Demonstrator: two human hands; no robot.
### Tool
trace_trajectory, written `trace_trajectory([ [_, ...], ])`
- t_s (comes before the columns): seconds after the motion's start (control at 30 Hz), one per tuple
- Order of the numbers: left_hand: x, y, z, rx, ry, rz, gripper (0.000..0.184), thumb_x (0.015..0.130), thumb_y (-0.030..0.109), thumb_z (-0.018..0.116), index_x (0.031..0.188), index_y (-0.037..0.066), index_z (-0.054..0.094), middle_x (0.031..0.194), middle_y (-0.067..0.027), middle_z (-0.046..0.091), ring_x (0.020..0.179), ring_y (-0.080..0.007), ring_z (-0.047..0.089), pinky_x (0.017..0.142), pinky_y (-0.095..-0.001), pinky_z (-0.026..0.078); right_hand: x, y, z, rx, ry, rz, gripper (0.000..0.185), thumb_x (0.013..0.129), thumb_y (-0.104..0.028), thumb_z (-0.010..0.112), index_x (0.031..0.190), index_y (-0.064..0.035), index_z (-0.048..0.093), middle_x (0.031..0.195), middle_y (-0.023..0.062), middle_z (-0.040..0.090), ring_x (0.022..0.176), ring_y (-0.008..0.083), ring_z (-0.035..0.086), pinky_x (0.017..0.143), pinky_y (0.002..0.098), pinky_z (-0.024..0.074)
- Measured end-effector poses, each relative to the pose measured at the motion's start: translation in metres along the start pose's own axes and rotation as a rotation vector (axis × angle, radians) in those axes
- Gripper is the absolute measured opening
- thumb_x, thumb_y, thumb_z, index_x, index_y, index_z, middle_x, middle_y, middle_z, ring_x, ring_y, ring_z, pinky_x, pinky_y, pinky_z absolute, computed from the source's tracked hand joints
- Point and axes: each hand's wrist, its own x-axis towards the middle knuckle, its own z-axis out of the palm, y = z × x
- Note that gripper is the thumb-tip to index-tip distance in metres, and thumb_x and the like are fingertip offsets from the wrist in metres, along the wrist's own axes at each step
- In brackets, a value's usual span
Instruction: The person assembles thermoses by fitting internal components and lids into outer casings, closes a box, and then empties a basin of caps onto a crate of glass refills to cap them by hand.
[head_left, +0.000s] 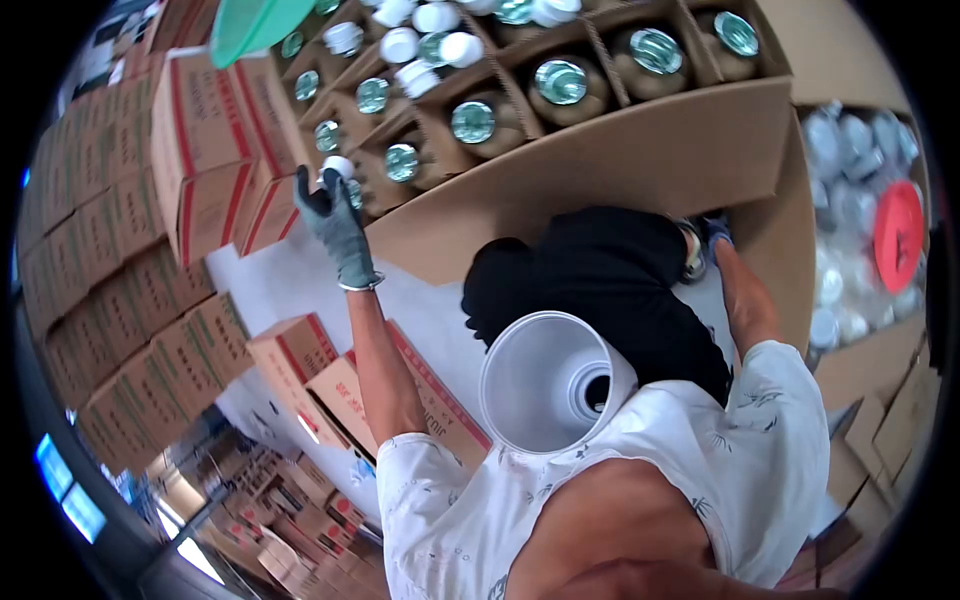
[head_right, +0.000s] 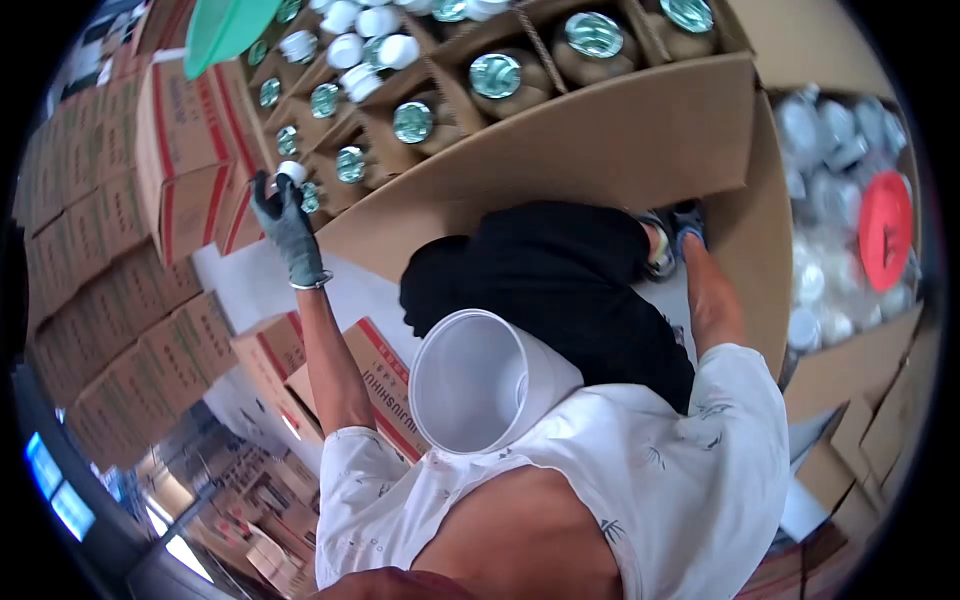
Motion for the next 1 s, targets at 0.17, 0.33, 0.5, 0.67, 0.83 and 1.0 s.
trace_trajectory([
  [0.17, 0.002, -0.008, -0.016, 0.810, -0.002, 0.409, 0.034, 0.086, 0.025, 0.064, 0.116, 0.008, 0.059, 0.102, -0.0187, 0.065, 0.088, -0.0372, 0.063, 0.077, -0.0447, 0.050, 0.049, 0.031, 0.011, 0.067, -0.071, 0.162, 0.062, 0.079, -0.030, 0.071, 0.130, -0.0022, 0.049, 0.126, 0.0156, 0.056, 0.115, 0.0281, 0.052, 0.095, 0.0348, 0.0416],
  [0.33, 0.004, -0.051, -0.037, 1.291, -0.068, 0.320, 0.037, 0.085, 0.033, 0.062, 0.115, 0.011, 0.058, 0.092, -0.0145, 0.062, 0.084, -0.0352, 0.061, 0.073, -0.0443, 0.048, 0.035, 0.001, -0.004, 0.131, -0.015, 0.148, 0.057, 0.078, -0.026, 0.071, 0.126, -0.0028, 0.050, 0.116, 0.0138, 0.058, 0.104, 0.0259, 0.054, 0.087, 0.0340, 0.0435],
  [0.5, 0.024, -0.063, -0.030, 1.314, -0.282, 0.359, 0.032, 0.088, 0.036, 0.057, 0.106, 0.009, 0.054, 0.101, -0.0174, 0.059, 0.091, -0.0358, 0.059, 0.078, -0.0494, 0.045, 0.032, -0.025, -0.004, 0.211, 0.020, 0.126, 0.051, 0.078, -0.023, 0.071, 0.121, -0.0035, 0.052, 0.106, 0.0120, 0.059, 0.093, 0.0237, 0.056, 0.079, 0.0332, 0.0453],
  [0.67, 0.053, -0.088, -0.049, 1.132, -0.486, 0.329, 0.031, 0.088, 0.036, 0.057, 0.101, 0.008, 0.053, 0.096, -0.0164, 0.059, 0.089, -0.0360, 0.060, 0.073, -0.0474, 0.046, 0.033, -0.052, -0.005, 0.360, 0.060, 0.061, 0.046, 0.077, -0.020, 0.071, 0.117, -0.0041, 0.053, 0.096, 0.0101, 0.061, 0.082, 0.0215, 0.058, 0.071, 0.0324, 0.0471],
  [0.83, 0.044, 0.037, 0.051, 0.899, -0.278, 0.609, 0.037, 0.084, 0.034, 0.064, 0.110, 0.008, 0.059, 0.092, -0.0160, 0.061, 0.087, -0.0332, 0.060, 0.073, -0.0462, 0.047, -0.016, -0.066, -0.035, 0.560, 0.057, -0.019, 0.041, 0.076, -0.016, 0.071, 0.112, -0.0048, 0.055, 0.086, 0.0083, 0.062, 0.071, 0.0193, 0.060, 0.063, 0.0316, 0.0490],
  [1.0, 0.047, 0.013, 0.132, 0.947, -0.365, 0.503, 0.044, 0.073, 0.034, 0.075, 0.103, 0.009, 0.056, 0.090, -0.0177, 0.062, 0.086, -0.0339, 0.061, 0.077, -0.0458, 0.046, -0.129, -0.103, -0.126, 0.077, -0.191, -0.061, 0.048, 0.072, -0.011, 0.074, 0.111, -0.0076, 0.048, 0.091, 0.0077, 0.056, 0.062, 0.0168, 0.057, 0.055, 0.0298, 0.0486],
])
